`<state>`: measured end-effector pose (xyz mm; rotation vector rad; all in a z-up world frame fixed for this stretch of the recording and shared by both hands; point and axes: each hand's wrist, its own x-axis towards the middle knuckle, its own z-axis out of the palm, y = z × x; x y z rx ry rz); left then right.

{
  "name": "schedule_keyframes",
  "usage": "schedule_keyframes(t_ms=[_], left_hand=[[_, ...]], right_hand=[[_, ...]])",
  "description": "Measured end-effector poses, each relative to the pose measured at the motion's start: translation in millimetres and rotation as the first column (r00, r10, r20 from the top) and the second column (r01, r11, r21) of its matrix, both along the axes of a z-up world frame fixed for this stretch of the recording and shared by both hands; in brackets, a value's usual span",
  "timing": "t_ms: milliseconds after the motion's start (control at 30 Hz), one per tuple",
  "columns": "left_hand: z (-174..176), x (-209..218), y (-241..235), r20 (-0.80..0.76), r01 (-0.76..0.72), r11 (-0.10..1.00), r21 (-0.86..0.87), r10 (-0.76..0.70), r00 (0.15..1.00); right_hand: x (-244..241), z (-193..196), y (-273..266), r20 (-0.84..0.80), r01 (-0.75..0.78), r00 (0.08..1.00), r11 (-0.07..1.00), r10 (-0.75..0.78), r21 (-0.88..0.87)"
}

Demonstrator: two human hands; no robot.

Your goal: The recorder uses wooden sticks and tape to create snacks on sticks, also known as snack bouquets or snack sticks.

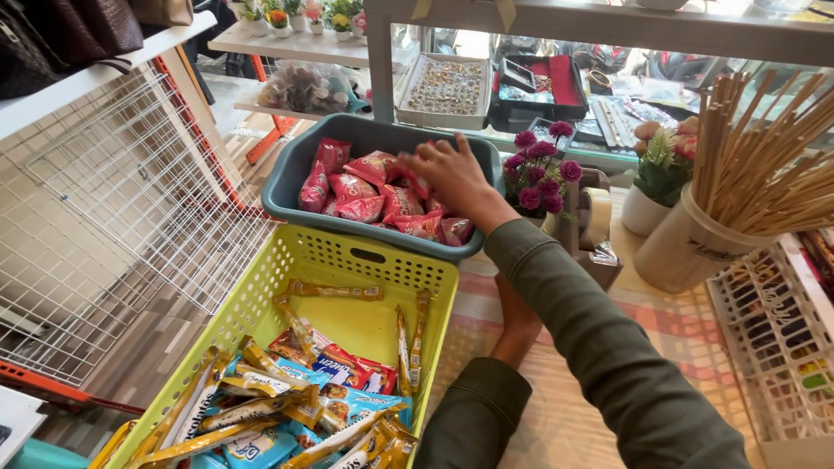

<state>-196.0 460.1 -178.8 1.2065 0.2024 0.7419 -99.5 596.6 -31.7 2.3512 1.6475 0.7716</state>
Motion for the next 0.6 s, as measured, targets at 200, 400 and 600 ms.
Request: schedule_keyframes(t_ms=[200,400,600], left_hand=[[33,-13,6,-0.037,0.036,0.990,-0.138,-0.041,0.998],[4,7,28,0.106,-0.087,0.914,-0.397,0.140,0.984],[6,-5,30,0.189,-0.048,0.850,-0.524,0.171,0.967]], right_hand=[[-59,67,-71,-0.370,0.085,0.908,0.778,0.197,0.622],[-126,78,-194,-0.208,0.041,0.965,0.695,0.158,0.717],[-169,37,-290,-0.486,0.494,0.795,0.852,-0.363,0.172]])
